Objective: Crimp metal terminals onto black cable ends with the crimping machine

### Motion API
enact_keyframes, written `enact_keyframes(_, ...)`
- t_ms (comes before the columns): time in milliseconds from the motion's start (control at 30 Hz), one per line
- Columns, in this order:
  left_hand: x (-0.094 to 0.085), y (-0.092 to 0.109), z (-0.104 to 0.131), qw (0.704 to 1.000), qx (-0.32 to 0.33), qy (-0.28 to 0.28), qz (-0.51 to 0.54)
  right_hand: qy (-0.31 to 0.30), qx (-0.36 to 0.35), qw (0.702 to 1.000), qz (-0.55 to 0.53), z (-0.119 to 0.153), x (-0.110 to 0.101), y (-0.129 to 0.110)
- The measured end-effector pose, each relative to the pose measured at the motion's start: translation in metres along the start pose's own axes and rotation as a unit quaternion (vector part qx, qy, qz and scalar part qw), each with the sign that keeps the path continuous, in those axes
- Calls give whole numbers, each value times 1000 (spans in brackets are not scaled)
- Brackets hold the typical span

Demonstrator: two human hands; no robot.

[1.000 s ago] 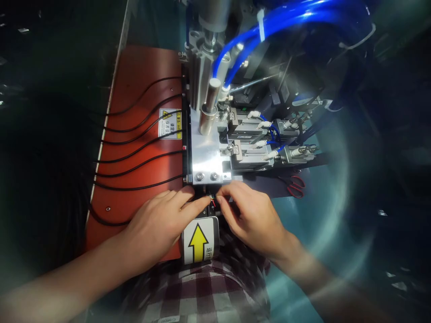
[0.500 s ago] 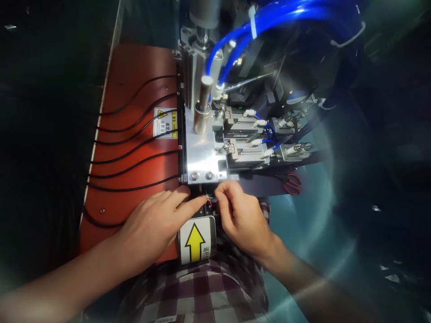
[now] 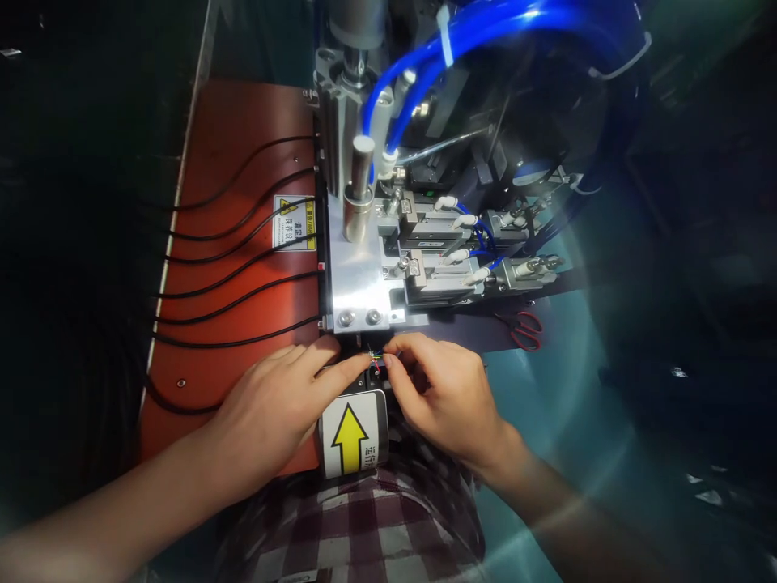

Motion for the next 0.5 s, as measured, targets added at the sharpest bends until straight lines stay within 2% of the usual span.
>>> enact_keyframes(133,-1,1,0,1000,-1,-3,5,-11,3,1000,17,0,-1,-1)
enact_keyframes(300,-1,1,-1,1000,5,11,2,1,-76,990,115,-2,0,0)
enact_keyframes(500,0,0,0,1000,6,5,9,14,-117,983,138,-4,1,4)
Point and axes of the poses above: each hand's wrist, its own z-axis away from the middle knuckle, its own x-axis out of the palm, y = z × x, the point moved 1 cm from there along -z, towards the middle knuckle, and after that the axes turned 9 degrees about -y, right-handed, at the moved point
